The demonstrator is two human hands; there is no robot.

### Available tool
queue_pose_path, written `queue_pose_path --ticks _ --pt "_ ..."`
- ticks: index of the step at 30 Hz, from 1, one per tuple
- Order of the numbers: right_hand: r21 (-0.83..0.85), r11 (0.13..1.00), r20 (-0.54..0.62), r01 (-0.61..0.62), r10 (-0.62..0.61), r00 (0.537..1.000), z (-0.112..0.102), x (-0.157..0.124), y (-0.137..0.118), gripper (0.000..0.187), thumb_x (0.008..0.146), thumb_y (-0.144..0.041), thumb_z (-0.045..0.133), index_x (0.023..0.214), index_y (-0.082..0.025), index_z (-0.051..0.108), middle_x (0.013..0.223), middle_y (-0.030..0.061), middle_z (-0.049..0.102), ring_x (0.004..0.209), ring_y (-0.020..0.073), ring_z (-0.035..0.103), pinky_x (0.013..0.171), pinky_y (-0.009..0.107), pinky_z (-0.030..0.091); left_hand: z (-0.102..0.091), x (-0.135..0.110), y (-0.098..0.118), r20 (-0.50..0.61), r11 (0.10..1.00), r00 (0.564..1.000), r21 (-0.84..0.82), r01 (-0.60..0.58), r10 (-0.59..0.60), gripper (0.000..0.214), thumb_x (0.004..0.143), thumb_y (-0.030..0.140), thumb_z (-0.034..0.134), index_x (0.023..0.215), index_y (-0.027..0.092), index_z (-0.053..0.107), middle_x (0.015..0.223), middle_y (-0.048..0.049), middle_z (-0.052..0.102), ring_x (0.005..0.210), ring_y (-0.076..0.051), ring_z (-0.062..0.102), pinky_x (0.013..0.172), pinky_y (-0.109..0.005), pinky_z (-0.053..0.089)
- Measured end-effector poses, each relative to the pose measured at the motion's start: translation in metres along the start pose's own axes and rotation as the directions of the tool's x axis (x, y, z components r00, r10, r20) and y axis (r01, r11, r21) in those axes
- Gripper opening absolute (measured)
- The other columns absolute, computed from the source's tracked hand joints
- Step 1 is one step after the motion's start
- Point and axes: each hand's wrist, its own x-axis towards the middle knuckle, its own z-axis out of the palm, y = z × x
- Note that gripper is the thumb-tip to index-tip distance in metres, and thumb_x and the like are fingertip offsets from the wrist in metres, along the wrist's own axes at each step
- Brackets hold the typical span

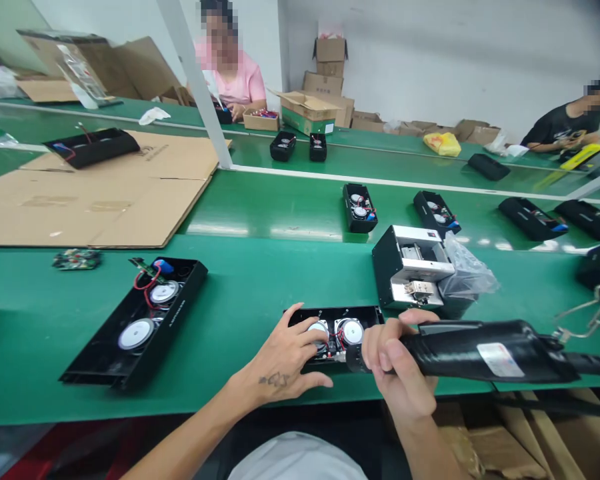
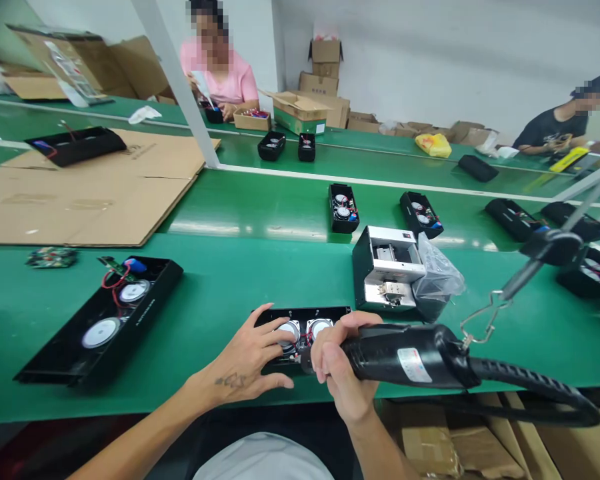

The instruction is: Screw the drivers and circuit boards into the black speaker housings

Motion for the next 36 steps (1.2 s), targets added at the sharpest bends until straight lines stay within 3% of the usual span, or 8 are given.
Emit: queue_pose_path --ticks 5,15,27,36 --pt "-0.007 1.0 0.057 0.005 -0.005 0.998 0.013 -0.002 0.007 0.021 0.105 -0.024 0.065 0.123 -0.033 0.058 0.064 -0.0107 0.05 0.044 0.0096 0.045 0.047 0.024 0.042 -0.011 0.002 0.005 0.067 1.0 0.998 -0.016 0.002 -0.001 0.042 0.11 0.056 0.059 0.096 0.021 0.077 0.121 -0.0033 0.079 0.131 -0.029 0.067 0.137 -0.058 0.014" --pt "-0.023 1.0 0.173 -0.003 0.007 0.985 0.017 -0.001 0.008 0.021 0.106 -0.025 0.064 0.122 -0.034 0.055 0.063 -0.0111 0.053 0.044 0.0104 0.046 0.048 0.025 0.042 -0.014 0.002 0.003 0.095 0.999 0.995 -0.029 -0.022 0.024 0.033 0.113 0.03 0.049 0.091 0.022 0.073 0.122 -0.001 0.077 0.131 -0.027 0.065 0.135 -0.058 0.015" --pt "0.045 0.999 0.046 0.001 -0.003 0.999 0.012 0.005 0.01 0.021 0.103 -0.023 0.066 0.12 -0.032 0.059 0.063 -0.0097 0.051 0.043 0.0105 0.045 0.046 0.025 0.04 -0.012 0.002 0.004 0.066 1.0 0.998 -0.027 -0.003 0.005 0.025 0.112 0.025 0.051 0.105 0.023 0.075 0.119 -0.002 0.078 0.129 -0.026 0.067 0.136 -0.059 0.018" --pt "0.011 0.999 0.063 -0.031 0.03 0.998 0.015 0.006 0.011 0.02 0.103 -0.026 0.065 0.121 -0.033 0.059 0.062 -0.0103 0.048 0.04 0.0104 0.043 0.044 0.027 0.038 -0.012 0.001 0.003 0.075 1.0 0.997 -0.006 -0.006 0.006 0.028 0.11 0.023 0.054 0.093 0.022 0.075 0.119 -0.001 0.078 0.128 -0.025 0.067 0.137 -0.058 0.018"
